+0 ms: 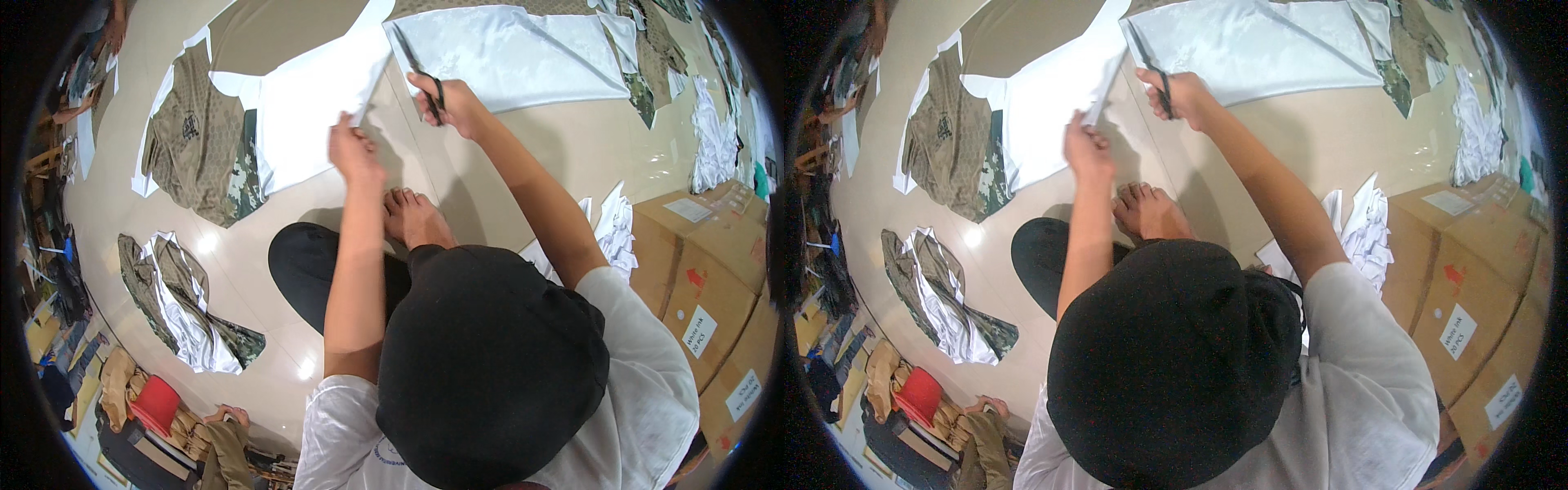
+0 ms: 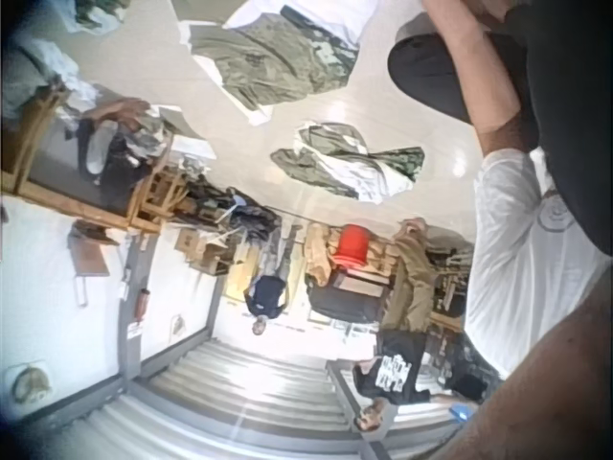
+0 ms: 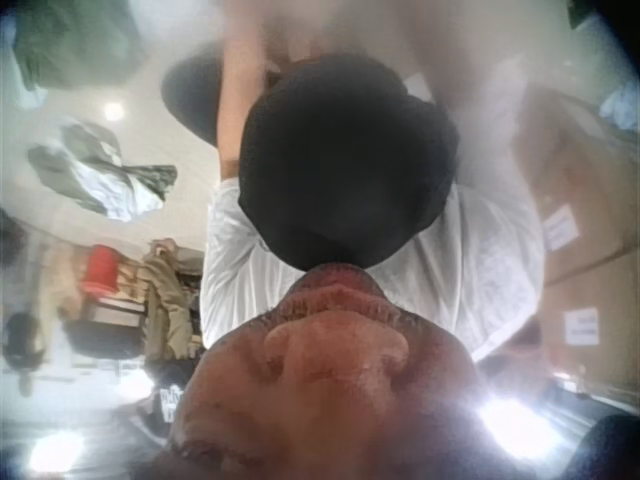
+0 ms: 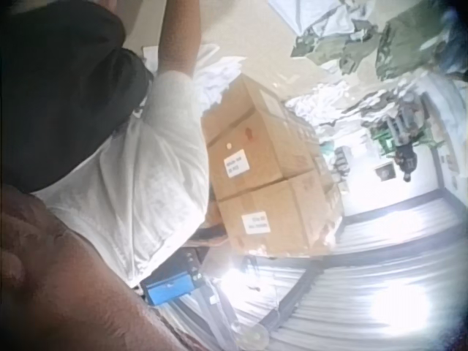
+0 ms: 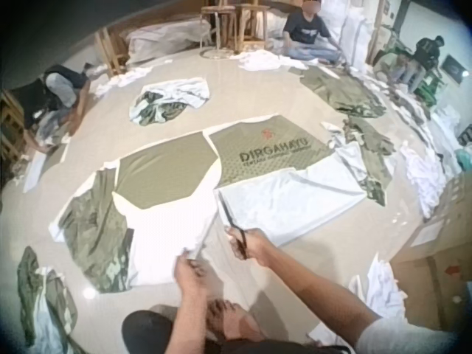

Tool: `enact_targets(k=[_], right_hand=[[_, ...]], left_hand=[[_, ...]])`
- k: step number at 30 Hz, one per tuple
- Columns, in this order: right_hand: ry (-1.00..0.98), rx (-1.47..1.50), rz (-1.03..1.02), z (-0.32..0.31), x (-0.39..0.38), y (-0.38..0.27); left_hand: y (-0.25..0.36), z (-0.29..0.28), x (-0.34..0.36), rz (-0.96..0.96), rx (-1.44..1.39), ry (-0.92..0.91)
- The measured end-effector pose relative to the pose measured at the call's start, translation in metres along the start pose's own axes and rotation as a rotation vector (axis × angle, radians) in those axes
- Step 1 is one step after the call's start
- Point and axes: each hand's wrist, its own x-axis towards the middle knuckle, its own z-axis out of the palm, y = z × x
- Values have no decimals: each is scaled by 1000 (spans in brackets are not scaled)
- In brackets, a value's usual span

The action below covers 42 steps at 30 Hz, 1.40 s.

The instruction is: The person sits on the floor and uses scissors to cut a piece of camouflage-patterned fabric along the edge of a white paper template. They adjust the fabric and template, then cut along the marked lines to separate the patterned piece from the surrounding material.

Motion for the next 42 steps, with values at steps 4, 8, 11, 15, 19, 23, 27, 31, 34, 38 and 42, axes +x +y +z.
enact_targets(k=[4,8,11,15,19,23,27,31,34,38,42], right_hand=[[470,-490,-269,-46,-29,10],[866,-851,-504,-121,-33,24],[1007,-976,-615,-163,-38,31],[1008,-1050,-514,-186,-46,35],[954,-1062,-430,-208,-45,29],[964,-1134,-372,-276,-54,36],[1134,-1285,-433,-346,-82,38],[1237,-1093,-364,-346,-109,30],[1215,-941,-433,-308,-126,33],[992,-752,-517,-249,-132,65],[707,-538,-297,-183,-142,105]], left_hand=[[45,-11,62,667,361,20],[87,-31,97,1161,1412,59],[99,-56,104,1152,1757,-145],[97,-77,107,1120,1750,-257],[73,-89,99,931,1791,-442],[48,-61,24,155,1808,-785],[64,-34,2,-93,1636,-917],[83,-63,67,1093,1814,-525],[103,-85,81,935,2058,-378],[103,-147,87,834,2217,-356],[120,-110,25,342,2225,-360]])
